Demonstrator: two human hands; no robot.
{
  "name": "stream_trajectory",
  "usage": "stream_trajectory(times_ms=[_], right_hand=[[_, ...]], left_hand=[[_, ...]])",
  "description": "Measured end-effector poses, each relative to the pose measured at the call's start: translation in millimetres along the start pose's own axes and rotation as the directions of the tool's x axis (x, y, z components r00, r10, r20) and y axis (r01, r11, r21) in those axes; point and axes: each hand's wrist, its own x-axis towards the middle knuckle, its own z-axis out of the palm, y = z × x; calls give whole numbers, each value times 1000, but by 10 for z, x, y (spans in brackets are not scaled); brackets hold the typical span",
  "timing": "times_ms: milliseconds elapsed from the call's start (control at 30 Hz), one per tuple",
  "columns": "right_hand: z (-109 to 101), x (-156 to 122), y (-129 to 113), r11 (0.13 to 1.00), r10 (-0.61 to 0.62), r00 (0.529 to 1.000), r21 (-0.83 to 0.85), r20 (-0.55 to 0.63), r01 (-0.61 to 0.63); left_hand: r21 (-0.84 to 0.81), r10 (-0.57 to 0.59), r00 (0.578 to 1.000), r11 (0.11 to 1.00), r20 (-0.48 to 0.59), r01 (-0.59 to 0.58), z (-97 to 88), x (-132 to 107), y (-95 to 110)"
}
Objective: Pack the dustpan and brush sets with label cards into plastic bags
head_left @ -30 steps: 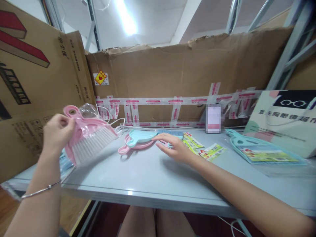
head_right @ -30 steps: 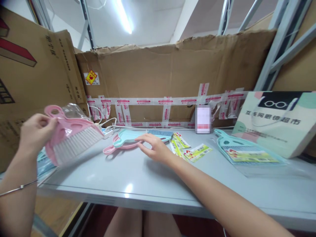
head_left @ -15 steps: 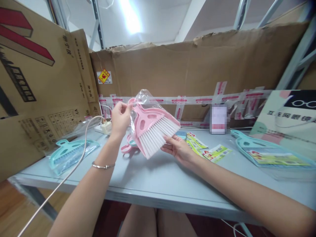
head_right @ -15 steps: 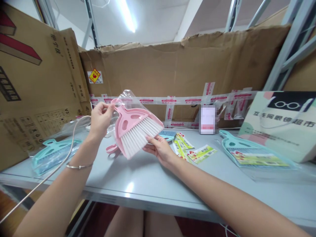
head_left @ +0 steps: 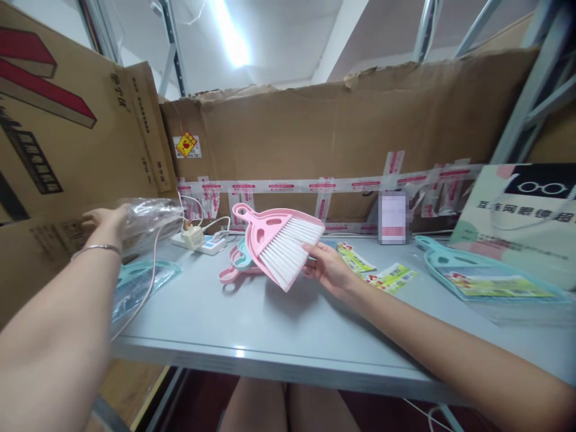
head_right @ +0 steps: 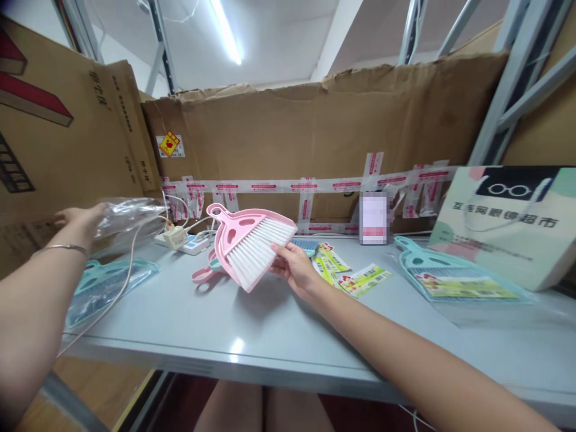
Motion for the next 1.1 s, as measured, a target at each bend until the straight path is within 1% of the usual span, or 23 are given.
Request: stream_trajectory(times_ms=[67, 133, 167, 200, 233, 267, 300, 333, 367, 400, 500, 567, 600, 633, 667, 700, 733, 767, 833, 900, 967, 1033, 1100], right_hand=[[2, -6, -3, 1000, -4, 1000, 9, 6, 4], [-7, -5, -4, 999, -5, 1000, 32, 22, 5], [-15, -2, -4, 999, -3, 999, 45, 35, 1], [-23, 1, -5, 998, 1, 999, 57, 52, -4], [-31, 4, -7, 998, 8, 997, 62, 73, -12], [-38, 7, -10, 998, 15, 996, 63, 93, -21], [-45, 10, -13, 998, 25, 994, 56, 111, -31], [-52, 14, -17, 998, 34, 991, 39, 127, -39], [-59, 18, -22, 999, 42, 989, 8, 145, -44], [-67, 22, -28, 998, 51, 985, -35, 165, -46], [-89, 28, -74, 976, 37, 986, -218, 162, -1], [-87, 11, -143, 923, -193, 980, -330, 45, 197], [-74, -7, -189, 844, -388, 922, -402, -1, 355], [-52, -30, -242, 711, -579, 816, -485, 8, 509], [-21, -55, -298, 538, -716, 692, -563, 88, 628], [17, -80, -353, 356, -778, 588, -615, 221, 703], [61, -101, -406, 205, -774, 522, -639, 358, 742], [106, -116, -454, 104, -733, 496, -645, 464, 757], [188, -126, -536, 13, -651, 497, -646, 574, 763], [238, -118, -617, -10, -624, 498, -644, 602, 765], [240, -108, -720, -63, -655, 451, -638, 607, 767], [187, -88, -844, -141, -753, 348, -653, 559, 744], [82, -25, -952, -212, -825, 254, -693, 505, 689]], left_hand=[[-38, -73, 973, 997, -218, 66, 67, -234, 175], [-100, 137, 957, 981, -256, -167, 182, -512, 491], [-188, 223, 953, 947, -203, -261, 247, -663, 671], [-349, 227, 970, 906, -84, -242, 312, -818, 848], [-513, 209, 966, 852, 150, -104, 373, -970, 1012], [-606, 244, 873, 792, 422, 72, 428, -1115, 1151], [-653, 328, 732, 729, 597, 206, 475, -1247, 1262], [-694, 417, 628, 659, 657, 289, 514, -1359, 1342], [-738, 492, 577, 588, 651, 332, 545, -1449, 1393], [-785, 552, 568, 520, 610, 337, 570, -1516, 1420], [-879, 609, 641, 401, 467, 259, 604, -1602, 1430], [-898, 606, 678, 390, 416, 203, 590, -1618, 1452], [-903, 605, 690, 392, 398, 176, 572, -1630, 1484], [-907, 611, 694, 394, 381, 151, 547, -1649, 1532], [-910, 623, 690, 395, 368, 129, 519, -1676, 1594], [-912, 639, 681, 396, 359, 109, 490, -1710, 1666], [-914, 658, 667, 395, 350, 91, 463, -1750, 1743], [-917, 680, 650, 393, 341, 70, 439, -1793, 1820], [-921, 723, 617, 390, 312, 8, 406, -1868, 1948], [-919, 747, 616, 382, 250, -91, 393, -1900, 2008], [-906, 716, 684, 373, 142, -202, 394, -1857, 1976], [-875, 623, 782, 380, 2, -300, 406, -1744, 1854], [-829, 523, 845, 421, -111, -369, 431, -1612, 1666]])
